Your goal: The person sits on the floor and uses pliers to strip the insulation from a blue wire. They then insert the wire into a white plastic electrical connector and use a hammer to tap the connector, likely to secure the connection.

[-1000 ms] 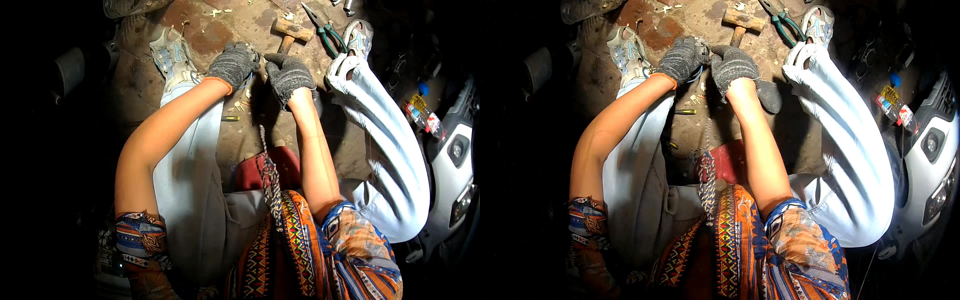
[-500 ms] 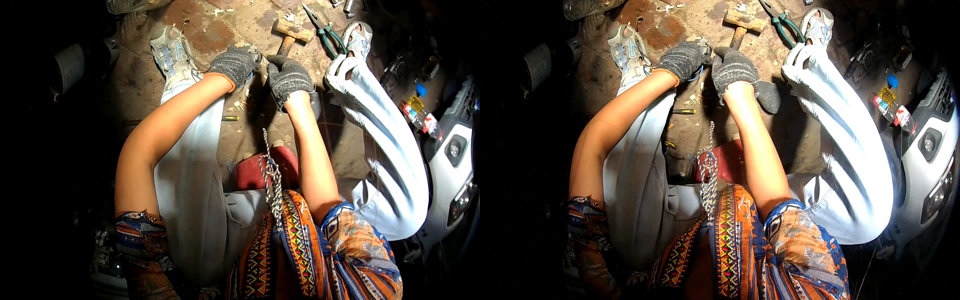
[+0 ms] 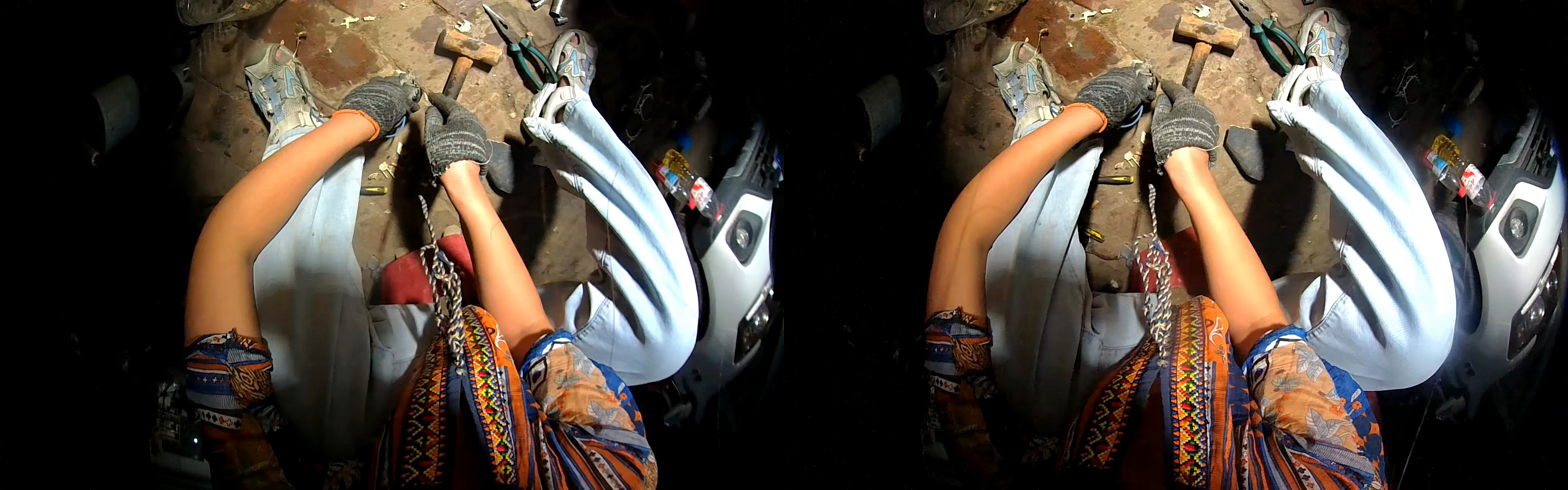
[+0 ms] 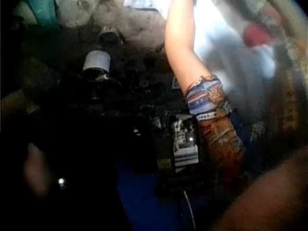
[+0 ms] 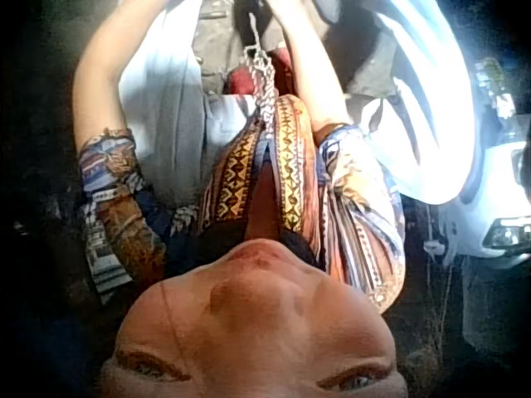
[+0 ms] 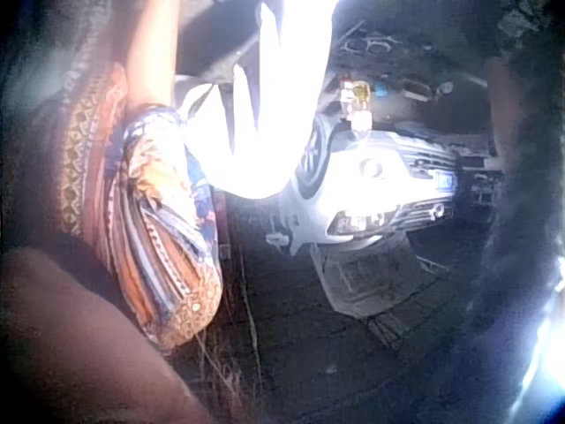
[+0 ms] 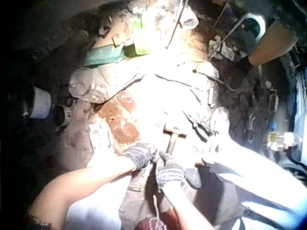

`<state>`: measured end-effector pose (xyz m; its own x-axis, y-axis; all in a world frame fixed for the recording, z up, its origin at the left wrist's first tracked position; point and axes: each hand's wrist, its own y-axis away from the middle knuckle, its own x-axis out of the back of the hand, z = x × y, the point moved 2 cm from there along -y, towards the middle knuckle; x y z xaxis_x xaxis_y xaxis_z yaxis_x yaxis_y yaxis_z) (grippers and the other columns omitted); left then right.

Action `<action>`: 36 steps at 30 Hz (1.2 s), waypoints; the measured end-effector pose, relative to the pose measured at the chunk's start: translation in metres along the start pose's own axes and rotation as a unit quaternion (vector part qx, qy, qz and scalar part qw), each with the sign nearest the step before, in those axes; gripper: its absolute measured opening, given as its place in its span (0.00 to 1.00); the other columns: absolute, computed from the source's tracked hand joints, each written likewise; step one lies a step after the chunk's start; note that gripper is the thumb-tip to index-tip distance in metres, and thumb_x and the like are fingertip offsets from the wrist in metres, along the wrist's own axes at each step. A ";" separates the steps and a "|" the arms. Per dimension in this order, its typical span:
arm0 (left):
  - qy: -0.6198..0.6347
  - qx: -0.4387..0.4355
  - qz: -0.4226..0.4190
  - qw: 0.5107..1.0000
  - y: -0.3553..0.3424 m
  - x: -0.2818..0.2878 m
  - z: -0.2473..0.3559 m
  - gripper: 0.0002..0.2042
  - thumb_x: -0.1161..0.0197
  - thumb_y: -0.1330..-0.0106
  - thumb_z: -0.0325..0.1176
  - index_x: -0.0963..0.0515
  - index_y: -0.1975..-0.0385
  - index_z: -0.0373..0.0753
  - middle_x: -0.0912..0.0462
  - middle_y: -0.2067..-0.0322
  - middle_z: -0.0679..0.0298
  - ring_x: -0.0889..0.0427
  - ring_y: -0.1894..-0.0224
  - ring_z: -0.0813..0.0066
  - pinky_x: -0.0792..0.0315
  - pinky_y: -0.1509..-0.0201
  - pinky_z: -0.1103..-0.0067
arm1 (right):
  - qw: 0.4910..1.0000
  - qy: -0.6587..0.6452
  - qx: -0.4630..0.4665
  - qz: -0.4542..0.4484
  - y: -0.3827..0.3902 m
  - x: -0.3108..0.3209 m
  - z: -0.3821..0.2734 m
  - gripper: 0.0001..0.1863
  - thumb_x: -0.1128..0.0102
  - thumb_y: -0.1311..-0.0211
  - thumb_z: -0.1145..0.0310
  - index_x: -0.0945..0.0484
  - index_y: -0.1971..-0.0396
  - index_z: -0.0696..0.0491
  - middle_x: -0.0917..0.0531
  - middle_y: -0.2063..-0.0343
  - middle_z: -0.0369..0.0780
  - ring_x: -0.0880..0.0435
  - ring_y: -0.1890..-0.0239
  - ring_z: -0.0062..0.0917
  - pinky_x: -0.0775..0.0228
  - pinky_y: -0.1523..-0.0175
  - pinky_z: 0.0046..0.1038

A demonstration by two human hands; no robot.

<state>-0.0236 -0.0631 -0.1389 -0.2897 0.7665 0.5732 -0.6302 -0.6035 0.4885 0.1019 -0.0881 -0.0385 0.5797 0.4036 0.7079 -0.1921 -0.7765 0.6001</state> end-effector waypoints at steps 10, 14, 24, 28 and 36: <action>-0.006 0.030 -0.017 0.999 0.004 0.004 0.005 0.16 0.48 0.41 0.42 0.24 0.63 0.35 0.22 0.65 0.45 0.23 0.61 0.48 0.29 0.55 0.64 | 0.995 -0.097 -0.031 0.016 -0.005 -0.015 -0.003 0.17 0.52 0.42 0.62 0.23 0.54 0.49 0.20 0.61 0.48 0.22 0.57 0.41 0.31 0.51 0.35; 0.019 0.023 0.018 0.999 0.005 0.007 0.007 0.14 0.48 0.40 0.40 0.25 0.62 0.39 0.23 0.63 0.46 0.23 0.60 0.48 0.29 0.56 0.62 | 0.999 -0.006 -0.018 -0.039 -0.006 0.005 0.005 0.18 0.51 0.42 0.59 0.23 0.54 0.47 0.20 0.59 0.45 0.22 0.55 0.40 0.32 0.49 0.35; 0.010 -0.005 0.056 0.998 0.004 0.001 0.006 0.10 0.48 0.43 0.32 0.25 0.65 0.36 0.22 0.63 0.46 0.23 0.60 0.50 0.28 0.56 0.64 | 0.994 0.050 -0.017 -0.092 -0.014 0.014 -0.003 0.18 0.53 0.41 0.57 0.23 0.54 0.45 0.21 0.58 0.46 0.23 0.54 0.40 0.32 0.49 0.36; -0.032 -0.034 0.053 0.998 0.002 -0.007 0.000 0.11 0.49 0.42 0.32 0.25 0.64 0.36 0.23 0.63 0.46 0.23 0.59 0.50 0.28 0.56 0.64 | 0.994 0.053 -0.012 -0.091 -0.014 0.017 -0.008 0.18 0.52 0.41 0.57 0.23 0.55 0.45 0.20 0.59 0.46 0.23 0.54 0.40 0.32 0.50 0.37; -0.009 -0.016 0.021 1.000 -0.008 -0.001 0.008 0.11 0.49 0.42 0.34 0.25 0.64 0.37 0.22 0.63 0.47 0.23 0.59 0.49 0.28 0.57 0.64 | 0.996 0.064 -0.024 -0.055 -0.012 0.019 -0.004 0.18 0.53 0.41 0.57 0.23 0.54 0.44 0.20 0.60 0.47 0.22 0.55 0.40 0.32 0.50 0.37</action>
<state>-0.0122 -0.0606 -0.1383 -0.3042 0.7365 0.6042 -0.6402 -0.6277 0.4429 0.1117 -0.0693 -0.0304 0.4934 0.5459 0.6772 -0.1726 -0.7016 0.6913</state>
